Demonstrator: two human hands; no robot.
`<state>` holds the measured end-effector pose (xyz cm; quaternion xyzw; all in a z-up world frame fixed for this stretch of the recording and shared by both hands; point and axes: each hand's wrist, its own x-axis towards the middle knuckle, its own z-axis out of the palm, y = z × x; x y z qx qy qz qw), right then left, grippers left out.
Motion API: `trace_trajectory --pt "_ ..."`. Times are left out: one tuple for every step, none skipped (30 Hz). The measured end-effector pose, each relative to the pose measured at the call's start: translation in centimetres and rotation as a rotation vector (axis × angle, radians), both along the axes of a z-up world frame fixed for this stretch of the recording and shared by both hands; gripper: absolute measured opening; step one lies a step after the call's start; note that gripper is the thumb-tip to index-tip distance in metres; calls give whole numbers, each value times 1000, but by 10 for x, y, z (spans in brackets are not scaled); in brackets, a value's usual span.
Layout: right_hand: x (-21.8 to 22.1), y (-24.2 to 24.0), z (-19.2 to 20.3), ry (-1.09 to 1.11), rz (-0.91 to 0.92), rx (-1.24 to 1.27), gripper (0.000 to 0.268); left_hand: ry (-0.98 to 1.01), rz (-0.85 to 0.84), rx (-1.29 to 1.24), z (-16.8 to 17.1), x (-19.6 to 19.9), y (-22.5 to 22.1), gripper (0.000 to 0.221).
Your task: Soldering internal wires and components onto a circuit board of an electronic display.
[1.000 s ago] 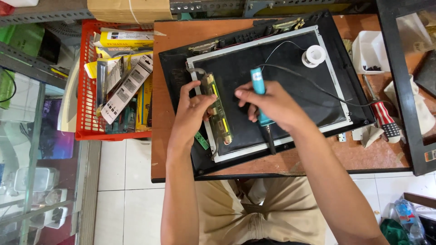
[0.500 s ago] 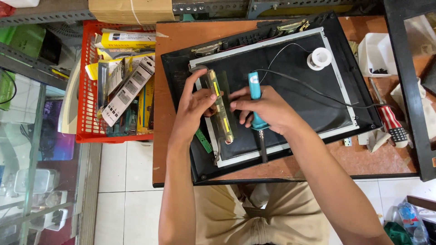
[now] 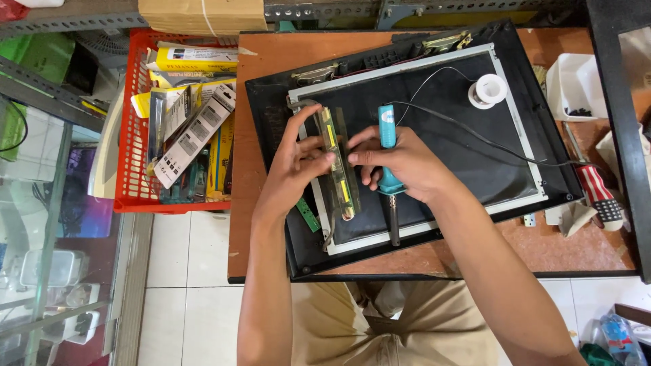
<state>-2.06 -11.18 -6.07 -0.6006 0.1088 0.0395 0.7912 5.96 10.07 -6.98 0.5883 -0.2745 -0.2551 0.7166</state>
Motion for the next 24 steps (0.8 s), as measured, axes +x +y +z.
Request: trace_trajectory --pt "1 0 -1 -10 6 5 33 -31 0 9 1 -1 0 70" --pt "3 0 -3 -21 13 9 31 -61 1 17 1 -1 1 74" --pt "4 1 -2 -22 16 10 31 -62 3 18 1 -1 1 74" --pt "5 1 -2 -14 12 19 30 -55 1 10 0 -1 1 72" --pt "6 2 -2 -3 7 28 29 -45 -2 2 -1 -2 1 70" --pt "6 3 -2 -2 9 30 29 -44 0 4 0 -2 2 70" --pt "7 4 -2 2 7 42 28 -41 3 9 1 -3 2 68" --pt "8 4 -1 6 4 55 28 -38 7 13 2 -3 2 67" --pt "9 5 -1 6 5 55 28 -38 8 14 1 -3 2 67" --pt "10 5 0 4 6 61 26 -40 9 9 0 -3 2 68" --pt "11 6 1 1 9 66 25 -41 13 4 -1 -3 3 69" --pt "11 5 0 2 12 67 25 -41 16 4 -1 -3 2 69" --pt "11 5 -2 -10 14 74 26 -47 16 -1 -2 -3 3 69" --pt "11 6 -3 -21 16 81 26 -54 15 -6 -2 -3 3 68" --pt "12 8 2 -22 19 82 26 -55 18 -4 1 -4 4 68" --pt "12 11 7 -32 23 71 27 -66 9 -6 4 -5 5 71" --pt "12 12 12 -41 24 59 27 -75 -3 -10 7 -6 5 73" --pt "12 11 12 -41 24 59 27 -75 -3 -9 7 -7 5 73" --pt "13 11 13 -47 29 60 27 -84 8 0 8 -8 6 77" --pt "14 10 14 -53 34 60 26 -93 19 9 8 -9 6 81" --pt "13 10 12 -52 35 60 26 -91 20 9 5 -8 6 81" --pt "13 10 10 -63 34 66 26 -81 39 6 2 -7 5 80" --pt "14 10 8 -75 35 73 27 -73 59 2 0 -5 5 79" --pt "13 11 11 -76 38 73 27 -73 62 2 -2 -5 5 79"
